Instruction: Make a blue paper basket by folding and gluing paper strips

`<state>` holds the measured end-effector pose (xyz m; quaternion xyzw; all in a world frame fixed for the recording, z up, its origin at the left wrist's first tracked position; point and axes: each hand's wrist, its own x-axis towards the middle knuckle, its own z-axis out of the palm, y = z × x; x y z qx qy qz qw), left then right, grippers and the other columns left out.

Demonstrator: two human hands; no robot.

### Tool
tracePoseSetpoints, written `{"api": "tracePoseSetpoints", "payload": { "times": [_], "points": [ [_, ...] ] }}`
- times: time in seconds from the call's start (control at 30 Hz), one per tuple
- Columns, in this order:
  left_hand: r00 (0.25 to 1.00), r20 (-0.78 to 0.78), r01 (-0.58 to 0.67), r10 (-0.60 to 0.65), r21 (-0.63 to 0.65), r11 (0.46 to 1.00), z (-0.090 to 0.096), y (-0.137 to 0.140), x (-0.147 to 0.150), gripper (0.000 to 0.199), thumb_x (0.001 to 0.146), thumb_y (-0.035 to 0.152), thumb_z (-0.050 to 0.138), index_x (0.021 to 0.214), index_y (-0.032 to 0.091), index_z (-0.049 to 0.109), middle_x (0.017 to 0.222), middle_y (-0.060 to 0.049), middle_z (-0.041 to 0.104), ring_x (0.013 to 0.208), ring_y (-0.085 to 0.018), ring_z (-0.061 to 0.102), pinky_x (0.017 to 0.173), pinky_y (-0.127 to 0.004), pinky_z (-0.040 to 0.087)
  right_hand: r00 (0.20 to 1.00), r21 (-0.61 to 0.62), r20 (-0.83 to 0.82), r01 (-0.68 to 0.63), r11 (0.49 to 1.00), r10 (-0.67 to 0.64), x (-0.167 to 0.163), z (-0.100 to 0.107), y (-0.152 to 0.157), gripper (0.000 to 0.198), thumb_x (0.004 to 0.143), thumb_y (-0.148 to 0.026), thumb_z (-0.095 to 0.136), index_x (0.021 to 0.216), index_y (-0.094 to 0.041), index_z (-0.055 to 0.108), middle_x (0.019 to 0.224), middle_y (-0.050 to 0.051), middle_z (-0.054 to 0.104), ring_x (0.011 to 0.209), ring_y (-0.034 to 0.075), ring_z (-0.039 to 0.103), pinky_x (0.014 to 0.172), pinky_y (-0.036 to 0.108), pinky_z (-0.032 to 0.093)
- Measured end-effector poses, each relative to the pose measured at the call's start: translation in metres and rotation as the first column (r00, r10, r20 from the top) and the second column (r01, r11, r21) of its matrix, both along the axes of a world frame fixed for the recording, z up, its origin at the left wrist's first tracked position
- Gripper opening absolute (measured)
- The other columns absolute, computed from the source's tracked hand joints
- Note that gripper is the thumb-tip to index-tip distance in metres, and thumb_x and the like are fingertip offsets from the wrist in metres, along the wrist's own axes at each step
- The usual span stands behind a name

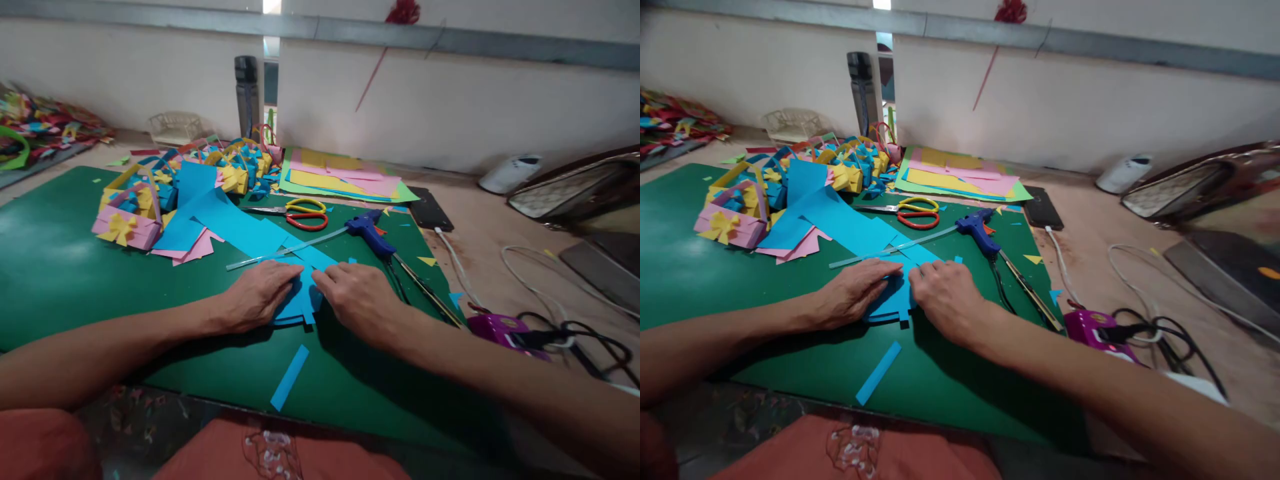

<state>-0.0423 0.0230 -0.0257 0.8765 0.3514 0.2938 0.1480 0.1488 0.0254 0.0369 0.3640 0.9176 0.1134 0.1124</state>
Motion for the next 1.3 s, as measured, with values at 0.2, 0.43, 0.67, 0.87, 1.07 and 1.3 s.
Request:
{"api": "tracePoseSetpoints", "payload": {
  "times": [0.2,0.43,0.67,0.87,1.07,1.3],
  "points": [
    [0.999,-0.035,-0.009,0.010,0.016,1.000,0.000,-0.001,0.000,0.035,0.092,0.023,0.034,0.121,0.011,0.049,0.108,-0.013,0.064,0.097,-0.021,0.058,0.089,-0.039,0.046,1.000,0.069,-0.007,-0.025,0.997,0.026,0.016,-0.016,-0.021,0.025,0.081,-0.006,0.050,0.103,-0.012,0.059,0.090,0.010,0.066,0.075,0.022,0.059,0.059,0.031,0.034],
    [0.998,-0.051,-0.030,0.031,0.025,0.999,0.001,-0.001,-0.002,0.036,0.092,0.027,0.034,0.122,0.013,0.050,0.111,-0.011,0.064,0.101,-0.021,0.058,0.093,-0.040,0.044,0.964,0.194,-0.211,-0.121,0.974,0.162,0.020,-0.043,-0.012,0.016,0.085,-0.012,0.048,0.094,-0.013,0.061,0.089,0.009,0.065,0.075,0.020,0.057,0.059,0.029,0.036],
    [0.991,-0.109,0.082,-0.077,0.038,0.996,0.013,-0.007,-0.005,0.042,0.085,0.038,0.046,0.118,0.013,0.053,0.119,-0.015,0.061,0.113,-0.026,0.054,0.099,-0.050,0.038,0.864,0.328,-0.432,-0.118,0.937,0.260,0.026,-0.043,-0.006,0.024,0.085,-0.008,0.038,0.082,-0.013,0.062,0.087,0.009,0.067,0.075,0.017,0.057,0.064,0.027,0.040],
    [0.980,-0.025,0.193,-0.196,-0.082,0.978,0.032,-0.012,-0.006,0.040,0.085,0.025,0.046,0.122,0.014,0.053,0.123,-0.013,0.059,0.117,-0.025,0.052,0.102,-0.046,0.037,0.755,0.324,-0.589,-0.105,0.940,0.287,0.027,-0.026,-0.010,0.019,0.088,-0.014,0.043,0.082,-0.013,0.062,0.088,0.010,0.068,0.083,0.017,0.060,0.075,0.029,0.045],
    [0.977,0.141,0.181,-0.158,-0.170,0.969,0.045,-0.016,-0.006,0.035,0.085,0.018,0.044,0.117,0.019,0.060,0.113,-0.009,0.065,0.107,-0.021,0.060,0.094,-0.037,0.047,0.620,0.455,-0.646,-0.153,0.877,0.444,0.024,-0.014,-0.016,0.010,0.084,-0.011,0.049,0.082,-0.013,0.059,0.080,0.010,0.068,0.080,0.017,0.062,0.072,0.030,0.048],
    [0.970,0.108,0.175,-0.218,0.308,0.935,0.032,-0.015,-0.007,0.028,0.083,0.014,0.049,0.107,0.018,0.064,0.106,-0.013,0.068,0.099,-0.019,0.064,0.086,-0.036,0.053,0.589,0.570,-0.552,-0.249,0.783,0.589,0.024,-0.010,-0.026,0.010,0.082,-0.013,0.054,0.091,-0.016,0.056,0.086,0.008,0.070,0.081,0.016,0.064,0.080,0.034,0.048]
  ]
}}
